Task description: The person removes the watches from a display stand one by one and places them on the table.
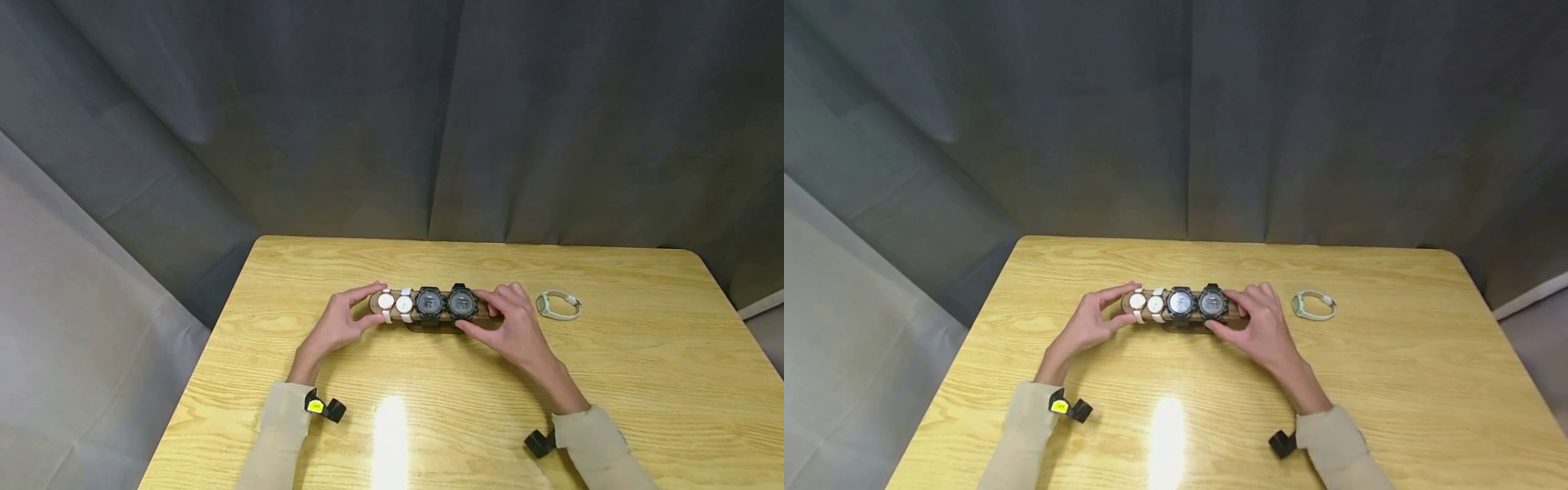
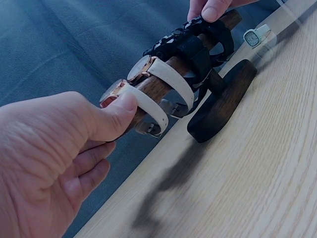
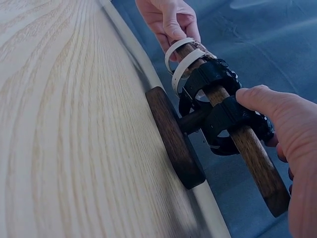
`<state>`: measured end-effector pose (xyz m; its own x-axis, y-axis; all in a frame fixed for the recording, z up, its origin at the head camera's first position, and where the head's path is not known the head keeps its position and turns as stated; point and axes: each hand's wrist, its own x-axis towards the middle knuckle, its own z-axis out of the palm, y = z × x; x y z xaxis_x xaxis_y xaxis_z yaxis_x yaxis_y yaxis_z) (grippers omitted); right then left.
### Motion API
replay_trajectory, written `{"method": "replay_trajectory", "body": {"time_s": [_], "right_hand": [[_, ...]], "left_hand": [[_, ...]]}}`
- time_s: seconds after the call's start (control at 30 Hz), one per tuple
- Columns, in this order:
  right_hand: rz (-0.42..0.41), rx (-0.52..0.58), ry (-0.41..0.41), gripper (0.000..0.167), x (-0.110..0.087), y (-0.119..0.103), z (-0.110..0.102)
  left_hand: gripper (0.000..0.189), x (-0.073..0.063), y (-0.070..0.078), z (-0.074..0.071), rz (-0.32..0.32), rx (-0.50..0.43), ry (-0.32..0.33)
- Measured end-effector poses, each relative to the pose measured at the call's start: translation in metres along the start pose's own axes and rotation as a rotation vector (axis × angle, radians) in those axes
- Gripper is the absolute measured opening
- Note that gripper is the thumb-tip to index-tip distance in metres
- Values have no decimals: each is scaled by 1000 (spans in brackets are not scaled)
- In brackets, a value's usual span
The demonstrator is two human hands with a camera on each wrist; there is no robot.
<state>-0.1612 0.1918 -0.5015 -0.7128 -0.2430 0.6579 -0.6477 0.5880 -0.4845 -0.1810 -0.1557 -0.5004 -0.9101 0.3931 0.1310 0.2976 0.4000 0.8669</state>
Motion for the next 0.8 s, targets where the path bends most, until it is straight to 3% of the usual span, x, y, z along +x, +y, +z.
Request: {"method": "replay_trajectory", "body": {"time_s": [0.4,0.8], "right_hand": [[25,0,-3,55,1,-2,0],[42,15,-11,52,1,-1,-3]], "left_hand": [[56,2,-2,3,-4,-22,13],[56,1,1,2,-21,15,7]]}}
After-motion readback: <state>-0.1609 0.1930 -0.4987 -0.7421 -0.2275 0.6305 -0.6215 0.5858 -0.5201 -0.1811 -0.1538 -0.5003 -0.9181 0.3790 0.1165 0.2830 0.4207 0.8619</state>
